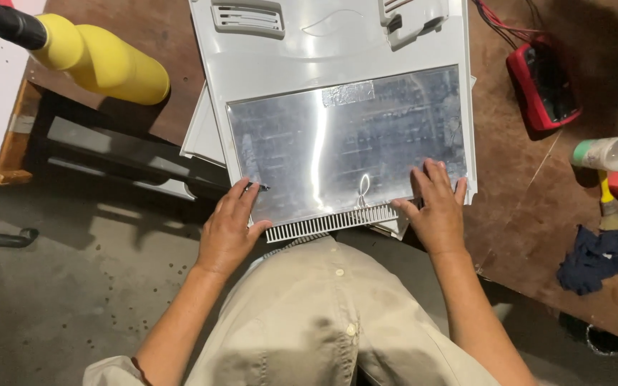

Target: The person wipes a white plastic appliance part with a blue cloth, cleaning both sides. They then place a rectangular metal sheet onto the plastic part and press it down, followed by placing a white foam pad on top.

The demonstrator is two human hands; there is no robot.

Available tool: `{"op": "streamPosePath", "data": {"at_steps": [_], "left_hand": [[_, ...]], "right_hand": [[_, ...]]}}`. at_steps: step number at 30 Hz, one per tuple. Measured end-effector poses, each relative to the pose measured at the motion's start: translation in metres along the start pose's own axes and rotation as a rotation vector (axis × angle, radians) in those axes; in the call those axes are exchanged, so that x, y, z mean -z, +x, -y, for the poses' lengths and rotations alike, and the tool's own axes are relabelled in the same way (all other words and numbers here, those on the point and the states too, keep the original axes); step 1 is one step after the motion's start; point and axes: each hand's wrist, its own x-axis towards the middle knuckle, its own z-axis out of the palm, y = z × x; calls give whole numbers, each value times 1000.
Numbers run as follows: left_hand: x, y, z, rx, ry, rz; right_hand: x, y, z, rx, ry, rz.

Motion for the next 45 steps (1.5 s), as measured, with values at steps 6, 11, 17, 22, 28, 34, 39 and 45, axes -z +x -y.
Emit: {"op": "streamPosePath", "data": {"at_steps": [6,11,17,22,28,34,39,45], "left_hand": [[-12,-4,-3,85,26,30],[-12,-4,-12,115,51,29],[0,-5,-31,164,39,25],[-4,-18,-36,-12,201,-18],[-40,-29,-16,-234,389,-224],[14,-27,-49,-334,391,-457],[58,-12,-81,-182,100,-710],[54,-2,-132,-104,-200,-643]], "right_hand": [[2,-1,-4,-121,67,-4],[7,1,-4,-174,98,45],[16,-6,-13,-98,151,63],[33,-22,-52,-47,32,-161],[38,-24,-91,98,-26,-217],[16,3,-21,510,-69,-267],[79,15,-10,600,65,-603],[156,-31,-4,251,843,-670]]}}
